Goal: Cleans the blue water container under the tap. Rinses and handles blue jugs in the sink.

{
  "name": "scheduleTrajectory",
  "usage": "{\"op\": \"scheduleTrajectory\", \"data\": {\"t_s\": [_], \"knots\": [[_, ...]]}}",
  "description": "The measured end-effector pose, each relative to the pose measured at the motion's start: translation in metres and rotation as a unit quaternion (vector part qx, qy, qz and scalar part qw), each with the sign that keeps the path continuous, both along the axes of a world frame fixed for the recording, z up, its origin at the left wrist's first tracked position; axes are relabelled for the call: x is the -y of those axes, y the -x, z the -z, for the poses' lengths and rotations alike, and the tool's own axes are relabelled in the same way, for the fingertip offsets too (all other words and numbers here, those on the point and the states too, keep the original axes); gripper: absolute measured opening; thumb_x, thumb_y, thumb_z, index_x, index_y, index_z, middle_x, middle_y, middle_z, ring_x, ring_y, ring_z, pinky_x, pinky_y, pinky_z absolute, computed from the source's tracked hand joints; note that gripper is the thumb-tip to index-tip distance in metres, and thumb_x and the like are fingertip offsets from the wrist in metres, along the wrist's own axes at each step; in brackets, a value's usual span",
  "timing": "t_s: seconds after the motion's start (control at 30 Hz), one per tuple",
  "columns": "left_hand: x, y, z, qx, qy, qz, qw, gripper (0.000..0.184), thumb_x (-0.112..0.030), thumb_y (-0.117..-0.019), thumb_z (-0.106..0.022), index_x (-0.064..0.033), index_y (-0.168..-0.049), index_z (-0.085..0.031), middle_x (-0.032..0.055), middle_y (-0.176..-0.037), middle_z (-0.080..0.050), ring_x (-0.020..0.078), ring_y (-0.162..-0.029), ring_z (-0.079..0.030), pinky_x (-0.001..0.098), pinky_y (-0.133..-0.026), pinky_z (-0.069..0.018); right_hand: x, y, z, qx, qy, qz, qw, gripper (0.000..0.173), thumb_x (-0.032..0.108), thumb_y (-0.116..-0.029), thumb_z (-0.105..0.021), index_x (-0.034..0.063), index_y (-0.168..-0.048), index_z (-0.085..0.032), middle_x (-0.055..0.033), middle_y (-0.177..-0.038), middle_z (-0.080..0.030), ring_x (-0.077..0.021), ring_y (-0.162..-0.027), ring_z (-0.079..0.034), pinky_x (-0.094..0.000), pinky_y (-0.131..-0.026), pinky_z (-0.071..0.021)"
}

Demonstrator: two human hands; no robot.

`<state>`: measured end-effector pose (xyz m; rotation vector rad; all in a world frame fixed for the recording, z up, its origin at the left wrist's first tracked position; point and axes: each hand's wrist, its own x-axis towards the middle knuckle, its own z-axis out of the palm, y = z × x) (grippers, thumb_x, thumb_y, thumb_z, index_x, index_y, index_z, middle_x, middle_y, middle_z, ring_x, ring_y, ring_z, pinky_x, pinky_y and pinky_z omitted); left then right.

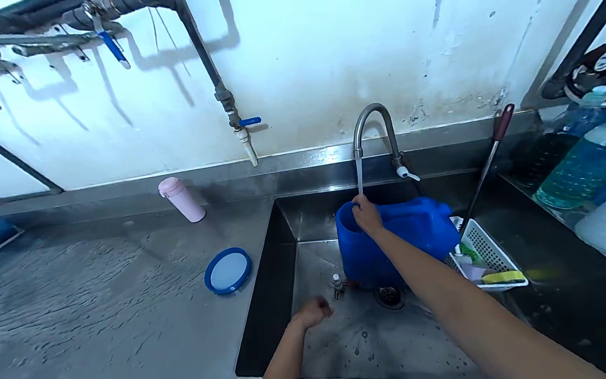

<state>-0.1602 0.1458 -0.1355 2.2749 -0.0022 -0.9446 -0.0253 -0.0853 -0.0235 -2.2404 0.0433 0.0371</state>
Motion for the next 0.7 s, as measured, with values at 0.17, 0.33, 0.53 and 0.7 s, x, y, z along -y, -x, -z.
{"op": "scheduleTrajectory", "data": {"t_s": [0.17,0.33,0.53,0.7], "knots": [[0.053,-0.046,-0.098,0.214,0.216,-0.181,0.935,0.037,0.001,-0.1034,-0.049,0.0118,-0.139,-0.046,0.0278,-0.130,-0.057,0.0277,-0.104,-0.065,0.0393,-0.090,-0.0547,0.006,-0.026,-0.011,-0.111,-0.066,-0.001,0.992,0.037,0.010,-0.1067,-0.046,-0.0052,-0.140,-0.052,-0.0296,-0.138,-0.056,-0.0376,-0.126,-0.057,-0.0502,-0.106,-0.0444],[0.111,-0.124,-0.148,0.158,0.335,-0.338,0.865,0.039,-0.011,-0.1106,-0.042,0.0006,-0.148,-0.037,0.0239,-0.125,-0.056,0.0214,-0.084,-0.064,0.0322,-0.072,-0.0559,0.006,-0.026,-0.040,-0.116,-0.167,-0.135,0.970,0.040,0.023,-0.1127,-0.039,-0.0044,-0.138,-0.053,-0.0269,-0.124,-0.060,-0.0271,-0.094,-0.062,-0.0396,-0.085,-0.0509],[0.141,-0.151,-0.129,0.294,0.002,-0.062,0.954,0.035,0.001,-0.0978,-0.055,0.0038,-0.132,-0.059,0.0249,-0.130,-0.064,0.0350,-0.124,-0.062,0.0499,-0.107,-0.0475,0.122,-0.013,0.000,-0.020,0.197,-0.183,0.963,0.057,0.019,-0.0957,-0.070,-0.0040,-0.144,-0.051,-0.0317,-0.145,-0.051,-0.0475,-0.136,-0.049,-0.0647,-0.114,-0.0330],[0.163,-0.151,-0.121,0.266,-0.175,0.103,0.942,0.041,-0.019,-0.1101,-0.041,-0.0032,-0.146,-0.051,0.0224,-0.139,-0.061,0.0378,-0.132,-0.058,0.0561,-0.110,-0.0439,0.117,0.007,0.019,-0.018,0.310,-0.049,0.949,0.034,0.009,-0.0945,-0.066,-0.0046,-0.126,-0.065,-0.0260,-0.127,-0.066,-0.0417,-0.127,-0.058,-0.0597,-0.109,-0.0370]]}}
